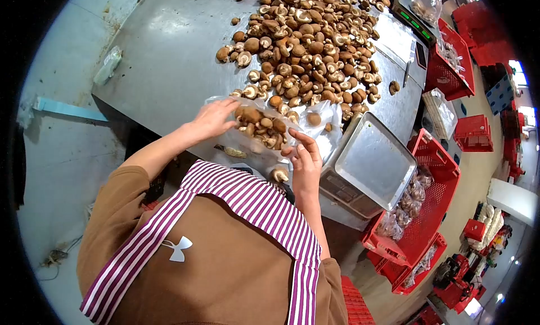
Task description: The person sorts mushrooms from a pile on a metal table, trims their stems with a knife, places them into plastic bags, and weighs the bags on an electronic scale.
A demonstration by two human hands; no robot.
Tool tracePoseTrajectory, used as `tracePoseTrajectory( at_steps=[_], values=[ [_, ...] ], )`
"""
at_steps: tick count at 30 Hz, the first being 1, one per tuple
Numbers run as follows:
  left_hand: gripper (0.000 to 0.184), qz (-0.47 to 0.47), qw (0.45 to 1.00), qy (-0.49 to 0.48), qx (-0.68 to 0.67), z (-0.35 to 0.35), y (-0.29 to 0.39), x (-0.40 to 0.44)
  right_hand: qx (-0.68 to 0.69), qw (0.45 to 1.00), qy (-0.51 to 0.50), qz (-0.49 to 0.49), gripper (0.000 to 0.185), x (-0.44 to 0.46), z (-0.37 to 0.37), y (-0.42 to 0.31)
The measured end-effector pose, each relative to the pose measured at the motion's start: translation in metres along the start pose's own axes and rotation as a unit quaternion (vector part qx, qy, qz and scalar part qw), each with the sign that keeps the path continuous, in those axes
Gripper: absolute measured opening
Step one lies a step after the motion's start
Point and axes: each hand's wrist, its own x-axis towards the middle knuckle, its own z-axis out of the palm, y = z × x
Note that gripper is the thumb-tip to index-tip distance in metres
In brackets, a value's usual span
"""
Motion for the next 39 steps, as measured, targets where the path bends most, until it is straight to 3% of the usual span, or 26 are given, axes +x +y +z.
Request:
tracePoseTrajectory(
  at_steps=[2,5,8,14,16,18,23,27,31,33,37,39],
  values=[
    [0.069,-0.001,1.0,0.028,-0.012,-0.024,0.008,-0.011,0.008,1.0,-0.02,0.019,0.027,-0.006,0.012,-0.011],
    [0.078,-0.035,0.999,0.007,0.005,-0.034,0.013,-0.025,-0.045,0.993,-0.093,-0.052,0.03,-0.016,0.032,-0.024],
    [0.084,-0.03,0.999,0.009,-0.008,-0.015,0.0,-0.032,-0.115,0.99,-0.074,-0.035,0.03,0.01,0.019,-0.007],
    [0.083,-0.027,0.999,0.018,-0.027,-0.016,0.01,-0.032,-0.101,0.991,-0.079,-0.026,0.031,0.002,0.016,-0.021],
    [0.082,-0.017,0.999,0.036,-0.029,-0.03,0.019,-0.031,-0.016,0.996,-0.076,-0.032,0.032,0.0,0.008,-0.031],
    [0.081,-0.007,0.998,0.052,-0.028,-0.046,0.035,-0.033,-0.032,0.993,-0.071,-0.085,0.033,-0.003,-0.002,-0.052],
    [0.075,0.121,0.982,0.133,-0.051,-0.085,0.114,-0.016,-0.01,0.948,-0.087,-0.306,0.032,-0.017,-0.054,-0.132],
    [0.072,0.218,0.963,0.136,-0.077,-0.093,0.189,0.014,-0.067,0.914,0.011,-0.399,0.031,-0.049,-0.096,-0.185],
    [0.069,0.284,0.946,0.138,-0.074,-0.067,0.251,0.055,-0.099,0.9,0.11,-0.411,0.029,-0.067,-0.148,-0.208],
    [0.067,0.292,0.945,0.126,-0.081,-0.039,0.274,0.08,-0.092,0.912,0.162,-0.365,0.027,-0.069,-0.182,-0.206],
    [0.059,0.286,0.949,0.125,-0.05,0.003,0.307,0.117,-0.065,0.933,0.174,-0.31,0.028,-0.068,-0.226,-0.183],
    [0.047,0.238,0.96,0.14,-0.038,0.012,0.324,0.132,-0.052,0.937,0.166,-0.302,0.028,-0.073,-0.236,-0.182]
  ],
)
